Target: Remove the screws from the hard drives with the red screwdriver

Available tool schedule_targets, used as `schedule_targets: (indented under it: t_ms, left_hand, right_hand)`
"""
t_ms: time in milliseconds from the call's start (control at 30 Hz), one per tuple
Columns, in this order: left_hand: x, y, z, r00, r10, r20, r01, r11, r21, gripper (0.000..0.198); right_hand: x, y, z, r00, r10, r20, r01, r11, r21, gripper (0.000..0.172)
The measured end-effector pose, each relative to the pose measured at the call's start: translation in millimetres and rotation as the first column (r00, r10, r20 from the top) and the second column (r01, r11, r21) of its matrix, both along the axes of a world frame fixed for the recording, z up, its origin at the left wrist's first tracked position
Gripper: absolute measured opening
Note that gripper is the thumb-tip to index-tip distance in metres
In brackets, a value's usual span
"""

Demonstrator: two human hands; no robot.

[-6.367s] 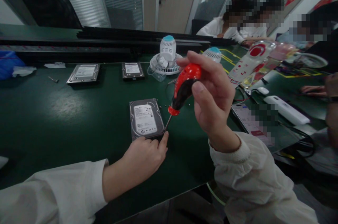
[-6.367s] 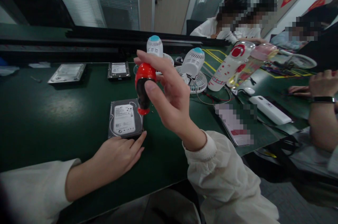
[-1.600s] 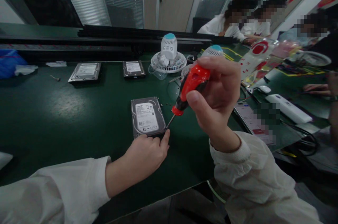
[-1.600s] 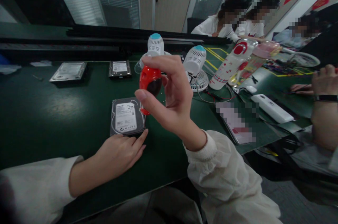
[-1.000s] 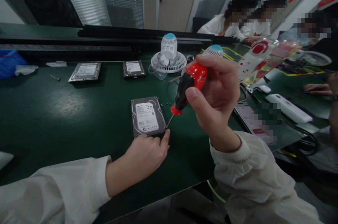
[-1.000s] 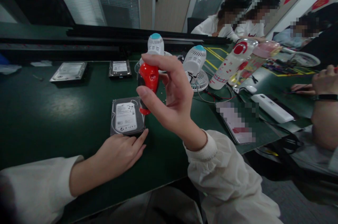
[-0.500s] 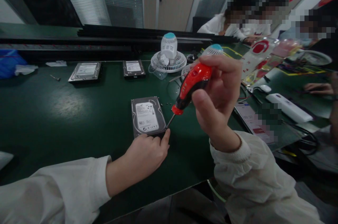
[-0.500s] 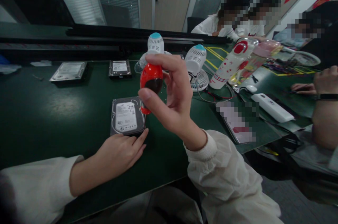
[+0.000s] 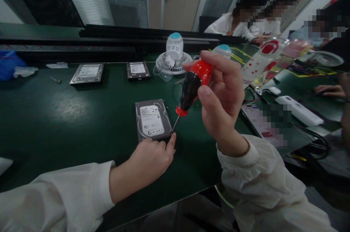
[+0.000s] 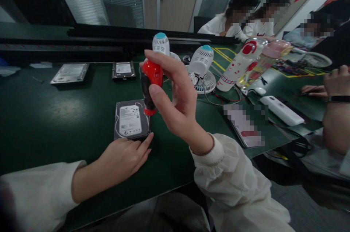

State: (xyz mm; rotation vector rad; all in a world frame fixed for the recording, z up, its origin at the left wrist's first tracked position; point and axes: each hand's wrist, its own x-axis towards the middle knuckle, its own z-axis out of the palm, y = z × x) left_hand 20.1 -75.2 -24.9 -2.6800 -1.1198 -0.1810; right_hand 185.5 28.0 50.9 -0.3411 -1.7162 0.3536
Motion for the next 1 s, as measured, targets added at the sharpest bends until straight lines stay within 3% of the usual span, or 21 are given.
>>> schedule_targets:
  t_ms: [133, 300, 467, 633, 800, 1000]
  left_hand:
    - [-0.1, -0.3, 0.7, 1.0, -0.001, 0.0, 0.001, 1.0, 0.01, 0.045]
    - [0.0, -0.7, 1.1, 1.0, 0.001, -0.006, -0.001, 1.0, 0.014, 0.045]
    - [0.5, 0.0, 0.4, 1.0, 0.003, 0.003, -0.003, 1.0, 0.024, 0.044]
    - [0.1, -0.2, 0.3, 1.0, 0.006, 0.002, -0.006, 1.0, 0.02, 0.044]
    - [-0.1, -0.3, 0.6, 1.0, -0.004, 0.001, 0.004, 1.0, 0.022, 0.044]
    - [1.0, 0.3, 1.3, 1.0, 0.003, 0.01, -0.003, 1.0, -0.007, 0.044]
  right_hand:
    - [0.4, 0.1, 0.7, 0.999, -0.042, -0.017, 0.043, 0.998, 0.047, 0.048]
    - [-2.3, 0.9, 1.2, 0.996, 0.073, -0.06, -0.069, 0.996, 0.053, 0.038]
    - [-0.9, -2.0, -0.1, 0.996, -0.092, -0.01, 0.093, 0.996, 0.017, 0.046]
    - [-0.5, -1.3, -0.6, 1.0, -0.026, -0.012, 0.026, 1.0, 0.008, 0.044]
    - [-0.4, -2.2, 0.8, 0.997, -0.078, -0.004, 0.078, 0.997, 0.025, 0.048]
    - [-2.9, -1.5, 2.3, 0.995, 0.094, -0.016, -0.093, 0.995, 0.027, 0.043]
